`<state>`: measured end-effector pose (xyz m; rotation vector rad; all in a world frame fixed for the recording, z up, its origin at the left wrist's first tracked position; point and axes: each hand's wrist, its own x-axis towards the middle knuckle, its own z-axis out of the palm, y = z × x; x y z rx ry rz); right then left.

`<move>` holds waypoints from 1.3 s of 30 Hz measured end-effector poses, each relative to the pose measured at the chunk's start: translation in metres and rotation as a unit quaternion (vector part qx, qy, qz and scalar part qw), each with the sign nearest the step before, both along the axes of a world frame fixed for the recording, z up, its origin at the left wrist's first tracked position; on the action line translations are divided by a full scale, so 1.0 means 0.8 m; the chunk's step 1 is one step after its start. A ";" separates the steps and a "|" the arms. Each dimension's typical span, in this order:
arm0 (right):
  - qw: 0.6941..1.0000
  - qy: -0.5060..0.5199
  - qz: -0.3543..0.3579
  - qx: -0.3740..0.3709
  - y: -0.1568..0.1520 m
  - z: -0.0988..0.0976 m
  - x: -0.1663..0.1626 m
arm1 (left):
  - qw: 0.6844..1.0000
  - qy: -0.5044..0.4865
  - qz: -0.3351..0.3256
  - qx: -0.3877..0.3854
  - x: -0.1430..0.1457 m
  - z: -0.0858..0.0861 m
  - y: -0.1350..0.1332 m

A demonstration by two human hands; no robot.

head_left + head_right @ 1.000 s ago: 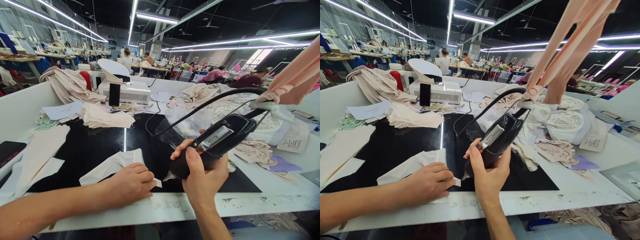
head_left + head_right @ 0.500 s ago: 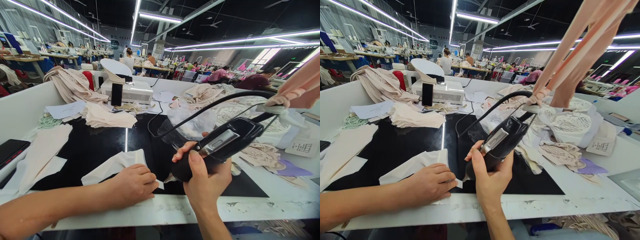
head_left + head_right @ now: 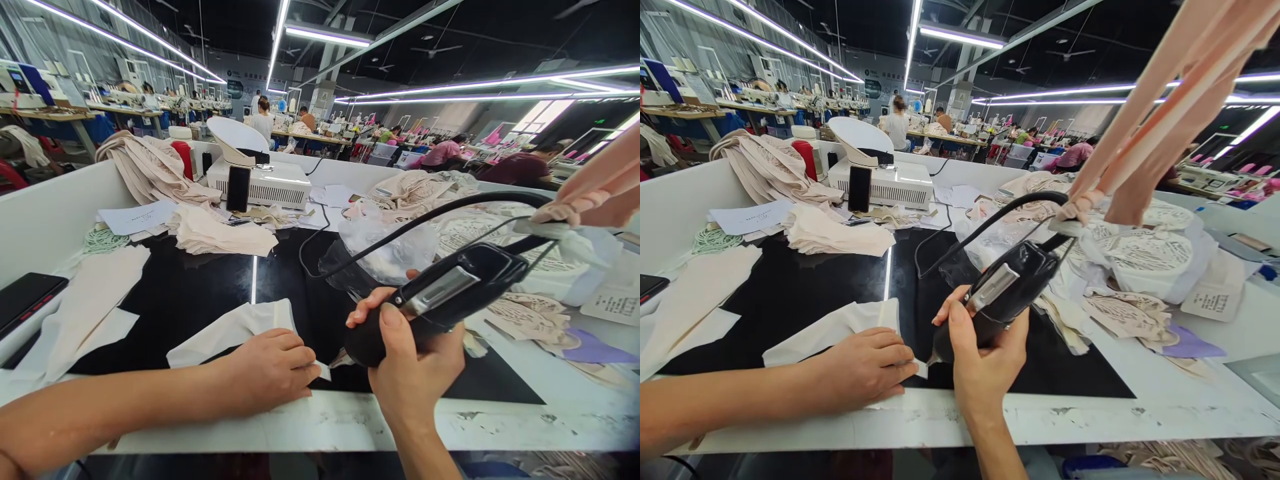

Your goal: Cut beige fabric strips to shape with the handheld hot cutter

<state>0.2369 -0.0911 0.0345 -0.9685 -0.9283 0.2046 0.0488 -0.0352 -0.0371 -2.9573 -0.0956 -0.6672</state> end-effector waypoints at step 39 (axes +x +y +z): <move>0.999 0.036 0.013 -0.010 -0.016 0.000 0.003 | 0.999 -0.005 -0.038 -0.035 -0.022 0.008 0.021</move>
